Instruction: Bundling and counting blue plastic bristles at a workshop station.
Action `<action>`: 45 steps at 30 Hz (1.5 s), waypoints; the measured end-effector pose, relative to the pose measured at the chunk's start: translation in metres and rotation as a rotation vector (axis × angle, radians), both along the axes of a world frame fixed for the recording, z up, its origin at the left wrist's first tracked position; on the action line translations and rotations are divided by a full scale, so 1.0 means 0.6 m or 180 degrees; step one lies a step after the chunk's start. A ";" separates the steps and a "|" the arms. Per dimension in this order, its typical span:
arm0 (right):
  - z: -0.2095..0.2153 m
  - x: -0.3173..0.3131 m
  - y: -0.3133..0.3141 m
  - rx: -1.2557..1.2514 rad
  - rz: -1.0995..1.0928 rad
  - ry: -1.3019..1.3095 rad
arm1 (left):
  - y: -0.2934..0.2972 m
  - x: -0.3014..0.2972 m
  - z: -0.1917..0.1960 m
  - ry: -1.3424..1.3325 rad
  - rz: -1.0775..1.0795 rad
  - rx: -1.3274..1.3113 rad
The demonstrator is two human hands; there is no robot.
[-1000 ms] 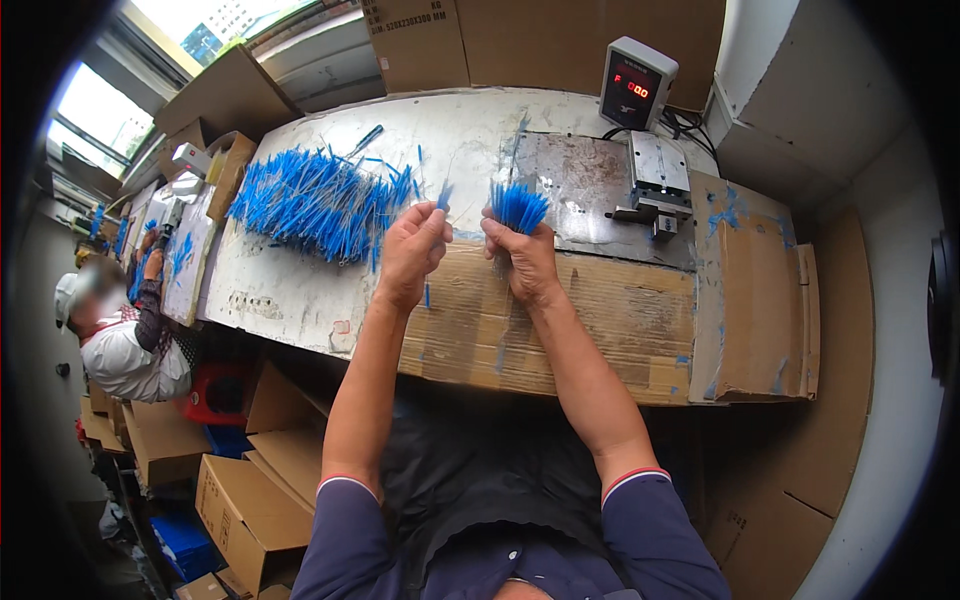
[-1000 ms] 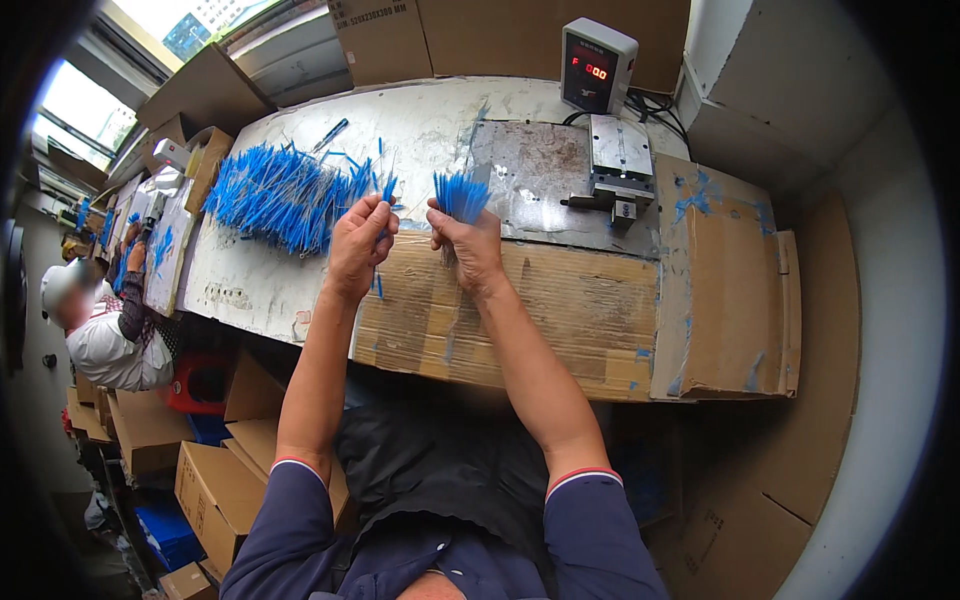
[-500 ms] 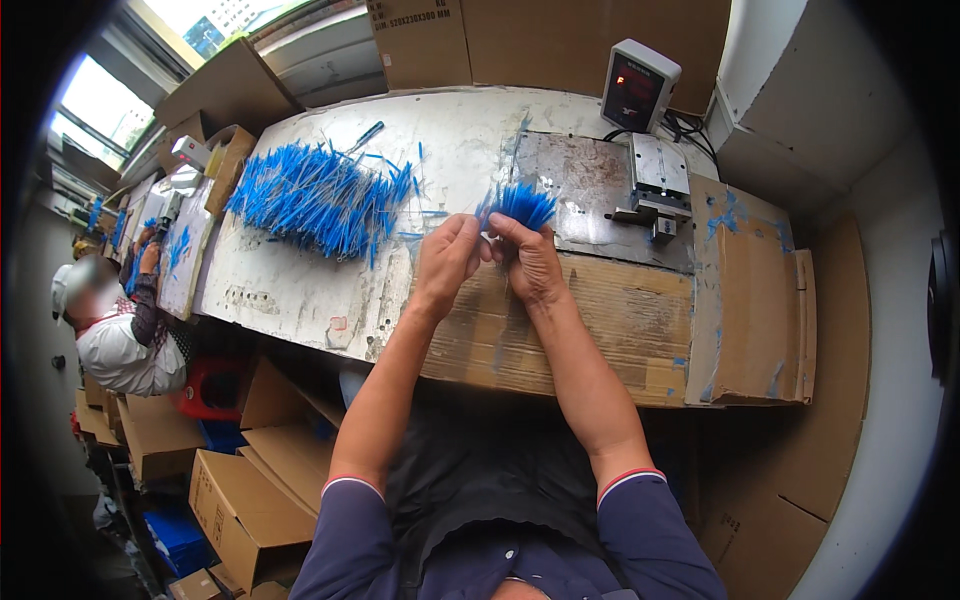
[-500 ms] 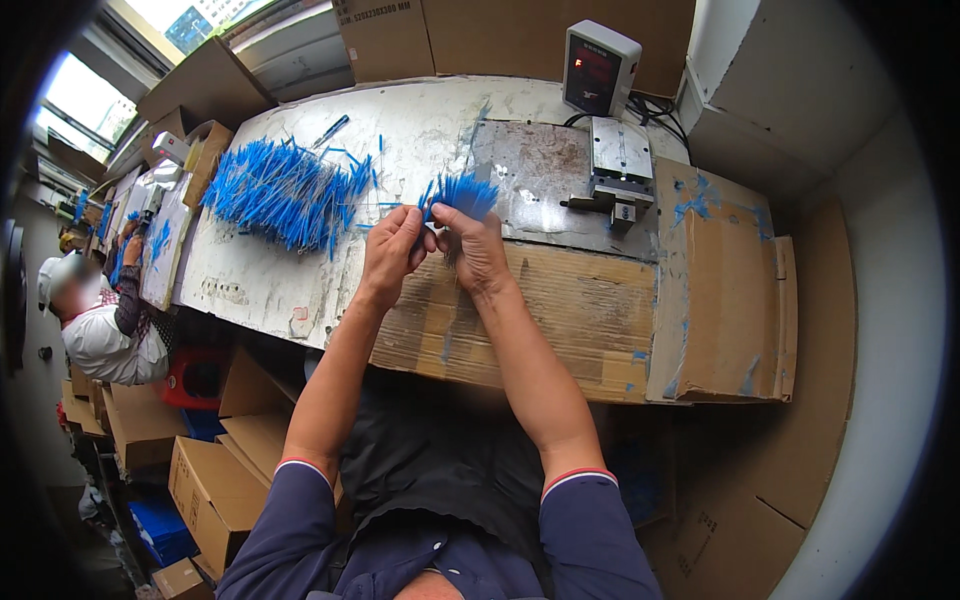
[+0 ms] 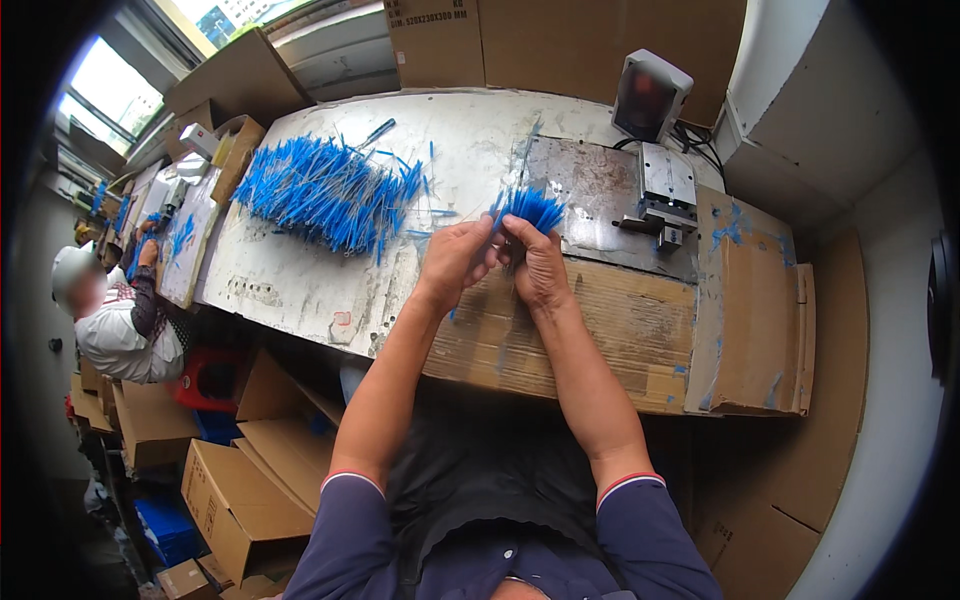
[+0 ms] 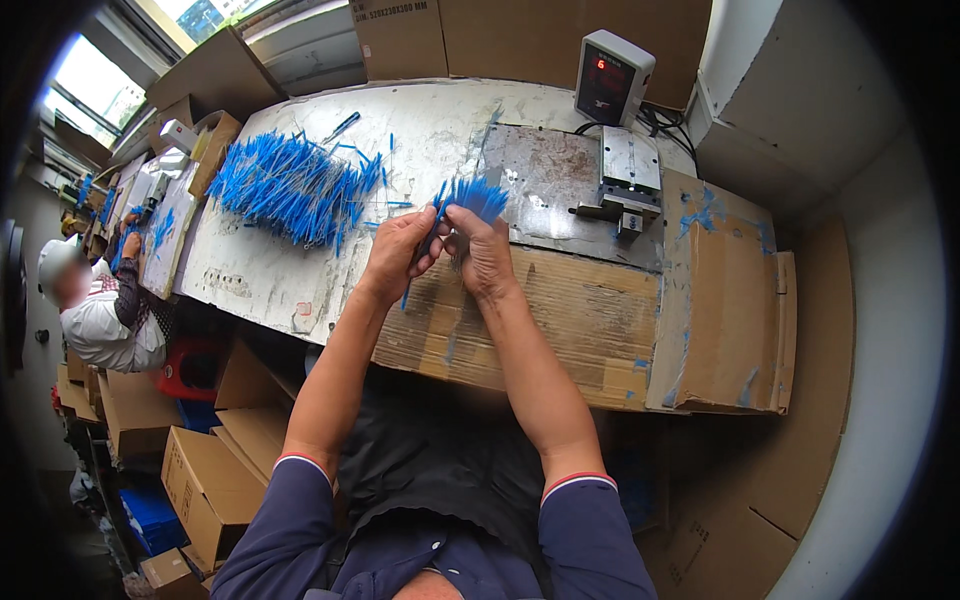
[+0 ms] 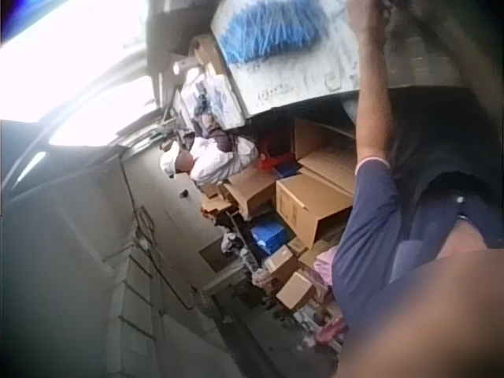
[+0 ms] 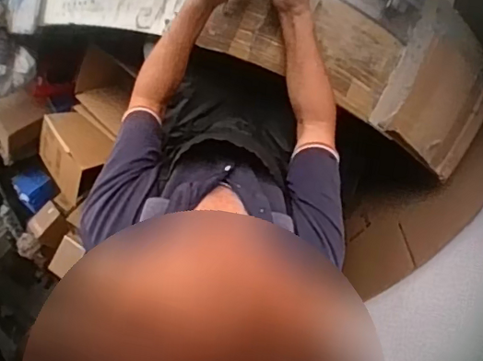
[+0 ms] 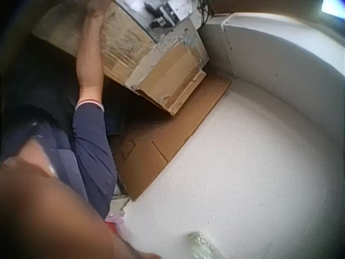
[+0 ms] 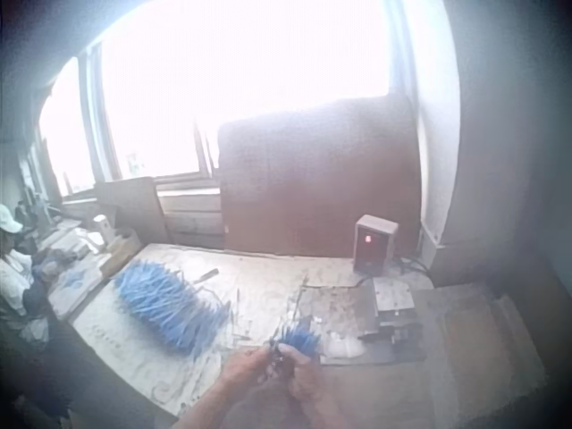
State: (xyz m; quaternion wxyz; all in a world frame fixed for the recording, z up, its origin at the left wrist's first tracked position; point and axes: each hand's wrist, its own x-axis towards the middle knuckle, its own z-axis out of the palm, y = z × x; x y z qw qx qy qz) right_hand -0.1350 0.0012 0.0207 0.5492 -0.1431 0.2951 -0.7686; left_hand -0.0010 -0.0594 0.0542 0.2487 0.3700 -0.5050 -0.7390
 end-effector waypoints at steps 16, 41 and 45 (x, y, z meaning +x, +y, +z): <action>0.014 0.005 0.004 0.0009 0.0064 0.0464 | -0.010 -0.023 -0.008 -0.0196 0.0340 0.0496; -0.021 -0.012 -0.023 -0.0207 -0.1767 0.0063 | -0.027 -0.014 -0.051 0.0178 0.0796 0.0919; -0.027 -0.031 -0.027 -0.0110 -0.2112 0.0141 | -0.052 -0.010 -0.047 0.0145 0.1379 0.0644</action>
